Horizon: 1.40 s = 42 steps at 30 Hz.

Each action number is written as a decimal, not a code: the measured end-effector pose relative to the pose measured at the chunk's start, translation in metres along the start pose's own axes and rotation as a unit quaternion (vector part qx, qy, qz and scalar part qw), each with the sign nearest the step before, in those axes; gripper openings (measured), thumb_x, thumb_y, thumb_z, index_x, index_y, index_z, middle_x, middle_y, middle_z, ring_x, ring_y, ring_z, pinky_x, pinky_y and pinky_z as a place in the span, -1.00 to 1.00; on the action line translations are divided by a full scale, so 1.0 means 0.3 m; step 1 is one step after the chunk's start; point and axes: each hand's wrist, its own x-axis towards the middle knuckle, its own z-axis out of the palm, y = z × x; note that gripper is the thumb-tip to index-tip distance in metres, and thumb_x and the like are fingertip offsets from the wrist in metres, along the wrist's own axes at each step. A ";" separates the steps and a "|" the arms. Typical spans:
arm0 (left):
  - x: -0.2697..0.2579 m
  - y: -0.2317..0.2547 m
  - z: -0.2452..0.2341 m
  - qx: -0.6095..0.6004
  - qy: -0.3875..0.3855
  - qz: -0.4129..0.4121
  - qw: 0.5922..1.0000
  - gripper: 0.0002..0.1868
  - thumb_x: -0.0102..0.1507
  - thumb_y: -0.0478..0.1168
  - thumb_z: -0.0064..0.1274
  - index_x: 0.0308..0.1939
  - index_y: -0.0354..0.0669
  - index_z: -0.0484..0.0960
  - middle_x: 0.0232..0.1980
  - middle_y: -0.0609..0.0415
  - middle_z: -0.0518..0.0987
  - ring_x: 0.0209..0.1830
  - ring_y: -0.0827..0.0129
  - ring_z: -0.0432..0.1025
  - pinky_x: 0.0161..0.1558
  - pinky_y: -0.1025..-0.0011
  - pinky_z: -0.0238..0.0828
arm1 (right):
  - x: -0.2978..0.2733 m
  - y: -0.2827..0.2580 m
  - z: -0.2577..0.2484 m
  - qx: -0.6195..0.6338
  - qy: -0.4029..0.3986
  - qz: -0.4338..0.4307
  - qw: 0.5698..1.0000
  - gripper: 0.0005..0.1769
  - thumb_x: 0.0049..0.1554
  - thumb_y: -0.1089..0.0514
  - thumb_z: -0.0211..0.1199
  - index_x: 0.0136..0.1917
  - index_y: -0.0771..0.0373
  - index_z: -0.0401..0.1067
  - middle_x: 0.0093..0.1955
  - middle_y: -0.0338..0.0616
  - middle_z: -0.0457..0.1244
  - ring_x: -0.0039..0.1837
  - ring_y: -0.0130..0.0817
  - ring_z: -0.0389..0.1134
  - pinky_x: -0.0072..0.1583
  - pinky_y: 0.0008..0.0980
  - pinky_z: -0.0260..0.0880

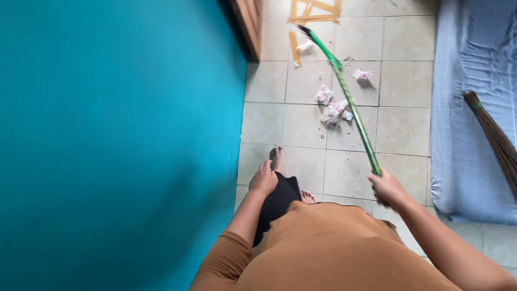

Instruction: The person sweeps a tiled floor using a green broom, gathering scattered pieces of paper and tape into a pile. They move around the room, sweeping near a bed, a sofa, and a wooden door, eventually pushing the debris towards the doorway.

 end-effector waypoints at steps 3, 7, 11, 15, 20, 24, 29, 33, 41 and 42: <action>0.125 0.119 -0.063 0.061 -0.051 0.035 0.996 -0.43 0.28 -0.17 -0.20 0.41 -0.06 0.28 0.39 -0.17 0.39 0.33 -0.09 0.35 0.28 0.02 0.30 | -0.128 0.192 0.007 0.205 0.024 0.074 0.976 -0.69 0.26 0.13 0.06 0.26 0.14 0.16 -0.25 -0.14 0.05 -0.39 -0.40 0.01 -0.41 -0.32 0.03; 0.292 0.324 -0.192 0.126 -0.124 0.057 0.983 -0.47 0.32 -0.12 -0.19 0.39 -0.01 0.33 0.40 -0.10 0.41 0.36 -0.04 0.34 0.30 0.05 0.30 | -0.090 0.372 0.033 0.339 0.051 0.211 0.916 -0.91 0.24 0.18 0.04 -0.04 0.19 0.16 -0.39 -0.20 0.04 -0.45 -0.43 -0.01 -0.41 -0.39 0.01; 0.459 0.477 -0.311 0.158 -0.141 0.119 0.970 -0.45 0.31 -0.13 -0.17 0.41 -0.02 0.32 0.40 -0.08 0.43 0.36 -0.01 0.36 0.30 0.07 0.32 | 0.181 0.454 0.060 0.486 0.058 0.263 0.831 -0.72 0.11 0.32 -0.04 -0.37 0.09 0.01 -0.51 -0.29 -0.09 -0.49 -0.44 -0.08 -0.42 -0.44 -0.02; 0.611 0.555 -0.398 0.196 -0.147 0.152 0.958 -0.45 0.30 -0.16 -0.18 0.41 0.04 0.32 0.39 -0.05 0.44 0.33 0.02 0.38 0.28 0.09 0.34 | 0.418 0.363 0.098 0.607 0.065 0.292 0.736 -0.57 -0.02 0.45 -0.01 -0.54 0.08 -0.05 -0.56 -0.26 -0.09 -0.48 -0.35 -0.01 -0.39 -0.41 0.12; 0.716 0.570 -0.506 0.236 -0.168 0.160 0.944 -0.45 0.31 -0.18 -0.17 0.42 0.04 0.31 0.35 -0.03 0.48 0.32 0.09 0.41 0.27 0.15 0.37 | 0.751 -0.064 0.417 0.673 -0.008 0.271 0.688 -0.66 -0.05 0.45 0.15 -0.45 0.13 0.11 -0.49 -0.24 0.02 -0.46 -0.41 0.09 -0.41 -0.38 0.10; 0.770 0.558 -0.530 0.265 -0.180 0.144 0.936 -0.44 0.32 -0.18 -0.18 0.44 0.04 0.28 0.37 0.00 0.45 0.33 0.09 0.38 0.27 0.14 0.36 | 0.908 -0.582 0.802 0.532 -0.126 0.190 0.815 -0.63 0.00 0.38 0.04 -0.55 0.12 0.08 -0.57 -0.20 0.04 -0.54 -0.32 0.10 -0.45 -0.36 0.16; 0.847 0.583 -0.535 0.283 -0.181 0.168 0.927 -0.44 0.32 -0.17 -0.17 0.43 0.05 0.29 0.38 0.00 0.44 0.34 0.08 0.38 0.27 0.14 0.35 | 0.989 -0.815 0.752 0.639 -0.191 0.163 0.727 -0.59 0.06 0.28 0.05 -0.53 0.07 0.02 -0.62 -0.31 -0.03 -0.61 -0.48 -0.07 -0.52 -0.49 -0.06; 0.906 0.640 -0.520 0.286 -0.192 0.184 0.921 -0.44 0.31 -0.17 -0.16 0.43 0.04 0.29 0.37 0.00 0.45 0.32 0.07 0.39 0.25 0.11 0.37 | 0.783 -0.666 0.478 0.599 -0.140 0.081 0.784 -0.60 0.15 0.25 0.17 -0.45 0.10 0.09 -0.58 -0.36 -0.04 -0.58 -0.53 -0.08 -0.49 -0.48 -0.09; 0.921 0.782 -0.338 0.275 -0.210 0.269 0.899 -0.46 0.27 -0.20 -0.15 0.37 0.02 0.33 0.34 -0.05 0.47 0.27 0.01 0.42 0.20 0.07 0.39 | 0.277 -0.170 0.214 0.439 0.164 0.131 0.873 -0.90 0.09 0.28 0.13 -0.12 0.25 0.24 -0.50 -0.20 0.06 -0.56 -0.44 -0.01 -0.50 -0.36 -0.12; 0.911 0.807 -0.318 0.275 -0.215 0.271 0.897 -0.46 0.27 -0.20 -0.15 0.37 0.02 0.33 0.33 -0.05 0.48 0.27 0.02 0.42 0.20 0.07 0.39 | 0.286 -0.079 0.176 0.421 0.193 0.162 0.871 -0.89 0.09 0.30 0.15 -0.13 0.27 0.23 -0.49 -0.15 0.10 -0.56 -0.40 0.04 -0.50 -0.33 -0.04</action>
